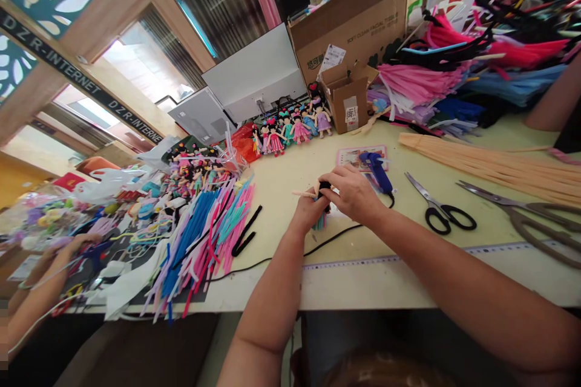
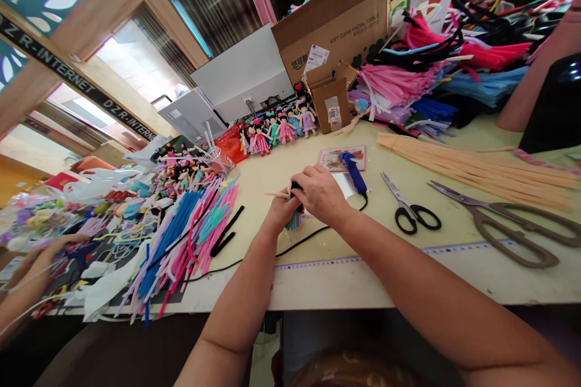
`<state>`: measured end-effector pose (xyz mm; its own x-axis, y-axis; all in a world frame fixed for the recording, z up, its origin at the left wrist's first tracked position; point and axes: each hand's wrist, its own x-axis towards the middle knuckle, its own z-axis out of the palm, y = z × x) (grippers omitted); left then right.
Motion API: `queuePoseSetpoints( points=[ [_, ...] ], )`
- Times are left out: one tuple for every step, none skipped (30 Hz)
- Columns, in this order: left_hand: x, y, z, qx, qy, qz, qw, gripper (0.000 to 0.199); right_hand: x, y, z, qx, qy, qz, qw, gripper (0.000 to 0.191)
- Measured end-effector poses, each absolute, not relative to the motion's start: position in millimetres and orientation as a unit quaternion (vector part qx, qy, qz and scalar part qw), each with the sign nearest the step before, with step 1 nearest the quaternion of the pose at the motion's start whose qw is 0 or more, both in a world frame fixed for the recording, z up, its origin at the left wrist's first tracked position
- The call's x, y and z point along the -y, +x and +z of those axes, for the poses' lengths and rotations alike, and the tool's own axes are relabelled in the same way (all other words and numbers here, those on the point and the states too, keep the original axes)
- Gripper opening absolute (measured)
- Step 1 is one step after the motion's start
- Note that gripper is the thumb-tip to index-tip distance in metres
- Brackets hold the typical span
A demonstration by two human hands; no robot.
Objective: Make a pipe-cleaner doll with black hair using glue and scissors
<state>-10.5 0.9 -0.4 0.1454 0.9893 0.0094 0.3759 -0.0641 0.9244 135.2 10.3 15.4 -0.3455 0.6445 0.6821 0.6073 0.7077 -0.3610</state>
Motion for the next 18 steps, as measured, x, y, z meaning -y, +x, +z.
queuePoseSetpoints(
  points=[
    [-1.1, -10.8, -1.0, -0.540, 0.631, 0.367, 0.419, 0.013, -10.7, 135.2, 14.9, 0.819, -0.382, 0.024, 0.427, 0.011],
    [-1.3, -10.9, -1.4, -0.539, 0.630, 0.369, 0.420, 0.013, -10.9, 135.1, 14.6, 0.818, -0.382, 0.025, 0.429, 0.011],
    [-1.3, -11.0, -1.7, -0.538, 0.630, 0.370, 0.420, 0.013, -11.1, 135.1, 14.4, 0.817, -0.383, 0.027, 0.430, 0.011],
    [-1.4, -10.9, -1.8, -0.538, 0.630, 0.371, 0.420, 0.013, -11.2, 135.0, 14.3, 0.816, -0.383, 0.028, 0.431, 0.011],
    [-1.5, -10.9, -1.9, -0.538, 0.630, 0.371, 0.420, 0.013, -11.2, 135.0, 14.2, 0.816, -0.384, 0.029, 0.432, 0.010],
    [-1.5, -10.7, -1.8, -0.539, 0.629, 0.371, 0.420, 0.012, -11.1, 134.9, 14.2, 0.815, -0.385, 0.031, 0.433, 0.010],
    [-1.6, -10.6, -1.7, -0.540, 0.629, 0.370, 0.419, 0.012, -10.9, 134.9, 14.2, 0.813, -0.387, 0.033, 0.433, 0.010],
    [-1.7, -10.5, -1.6, -0.541, 0.629, 0.369, 0.418, 0.012, -10.7, 135.0, 14.3, 0.812, -0.388, 0.034, 0.434, 0.010],
    [-1.8, -10.5, -1.4, -0.543, 0.630, 0.368, 0.416, 0.012, -10.4, 135.0, 14.3, 0.810, -0.390, 0.035, 0.436, 0.010],
    [-1.8, -10.4, -1.3, -0.544, 0.631, 0.367, 0.413, 0.012, -10.1, 135.0, 14.4, 0.808, -0.391, 0.037, 0.438, 0.010],
    [-1.9, -10.4, -1.1, -0.546, 0.632, 0.367, 0.410, 0.012, -9.9, 134.9, 14.4, 0.807, -0.392, 0.039, 0.440, 0.011],
    [-1.8, -10.3, -0.9, -0.546, 0.633, 0.367, 0.407, 0.012, -9.7, 134.9, 14.4, 0.806, -0.392, 0.042, 0.441, 0.011],
    [-1.7, -10.2, -0.6, -0.547, 0.633, 0.368, 0.406, 0.012, -9.6, 134.8, 14.4, 0.805, -0.393, 0.044, 0.442, 0.011],
    [-1.5, -10.0, -0.3, -0.548, 0.632, 0.369, 0.406, 0.012, -9.6, 134.6, 14.4, 0.805, -0.393, 0.047, 0.441, 0.012],
    [-1.2, -9.8, 0.2, -0.549, 0.631, 0.369, 0.406, 0.012, -9.7, 134.5, 14.4, 0.805, -0.394, 0.049, 0.440, 0.012],
    [-0.9, -9.5, 0.7, -0.550, 0.630, 0.369, 0.405, 0.012, -9.9, 134.4, 14.3, 0.805, -0.395, 0.051, 0.439, 0.012],
    [-0.6, -9.1, 1.4, -0.551, 0.630, 0.369, 0.404, 0.012, -10.1, 134.3, 14.2, 0.805, -0.396, 0.052, 0.439, 0.012],
    [-0.3, -8.6, 2.1, -0.553, 0.629, 0.369, 0.402, 0.012, -10.3, 134.3, 14.1, 0.805, -0.397, 0.053, 0.438, 0.012]
  ],
)
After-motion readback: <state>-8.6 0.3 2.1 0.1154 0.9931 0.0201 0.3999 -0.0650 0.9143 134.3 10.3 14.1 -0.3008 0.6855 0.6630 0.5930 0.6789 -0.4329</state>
